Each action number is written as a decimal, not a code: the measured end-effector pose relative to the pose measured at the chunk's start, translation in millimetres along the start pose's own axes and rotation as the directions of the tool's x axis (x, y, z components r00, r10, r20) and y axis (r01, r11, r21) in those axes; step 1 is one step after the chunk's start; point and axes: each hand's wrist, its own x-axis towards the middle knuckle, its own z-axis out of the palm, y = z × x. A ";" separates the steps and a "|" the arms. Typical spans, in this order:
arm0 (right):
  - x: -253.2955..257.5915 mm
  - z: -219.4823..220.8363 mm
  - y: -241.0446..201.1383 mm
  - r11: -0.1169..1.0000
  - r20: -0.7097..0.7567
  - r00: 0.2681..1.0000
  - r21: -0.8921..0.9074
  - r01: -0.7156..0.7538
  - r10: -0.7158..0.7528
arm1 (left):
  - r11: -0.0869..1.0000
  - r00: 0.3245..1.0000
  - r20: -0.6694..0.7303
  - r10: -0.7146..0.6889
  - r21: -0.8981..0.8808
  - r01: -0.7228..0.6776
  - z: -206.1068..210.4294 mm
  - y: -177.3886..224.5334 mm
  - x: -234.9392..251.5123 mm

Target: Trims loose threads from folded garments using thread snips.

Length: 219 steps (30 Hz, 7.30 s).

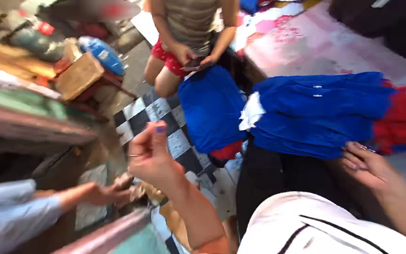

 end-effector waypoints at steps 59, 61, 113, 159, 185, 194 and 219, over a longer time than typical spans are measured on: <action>18.4 -45.3 3.7 0.873 0.261 0.940 -0.482 -0.070 0.220 | 0.784 0.396 0.896 -0.202 -0.094 0.614 195.6 14.0 -228.7; 18.7 -47.2 5.1 0.884 0.246 0.948 -0.462 -0.068 0.201 | 0.780 0.383 0.902 -0.199 -0.091 0.619 193.0 12.9 -230.8; 54.8 -38.8 -8.6 0.798 0.333 0.939 -0.542 0.263 -0.083 | 0.626 0.306 0.889 -0.340 -0.028 0.779 215.5 1.0 -212.0; 28.9 -38.0 -16.2 0.535 0.358 0.923 -0.812 0.233 0.142 | 0.787 0.348 0.883 -0.313 0.037 0.615 197.5 -0.6 -213.4; 49.2 -53.3 -30.5 -0.006 0.510 0.820 -0.850 0.527 -0.258 | 0.926 0.532 0.846 0.046 0.164 -0.340 197.9 -39.9 -185.0; 111.4 -11.1 -102.3 0.505 0.358 0.813 -0.648 0.570 -0.458 | 0.988 0.512 0.847 -0.142 0.093 0.120 263.1 -55.8 -71.3; 107.0 1.7 -76.1 0.951 0.371 0.925 -0.305 0.042 0.078 | 0.973 0.675 0.707 0.211 -0.085 -0.215 325.4 -56.7 -160.3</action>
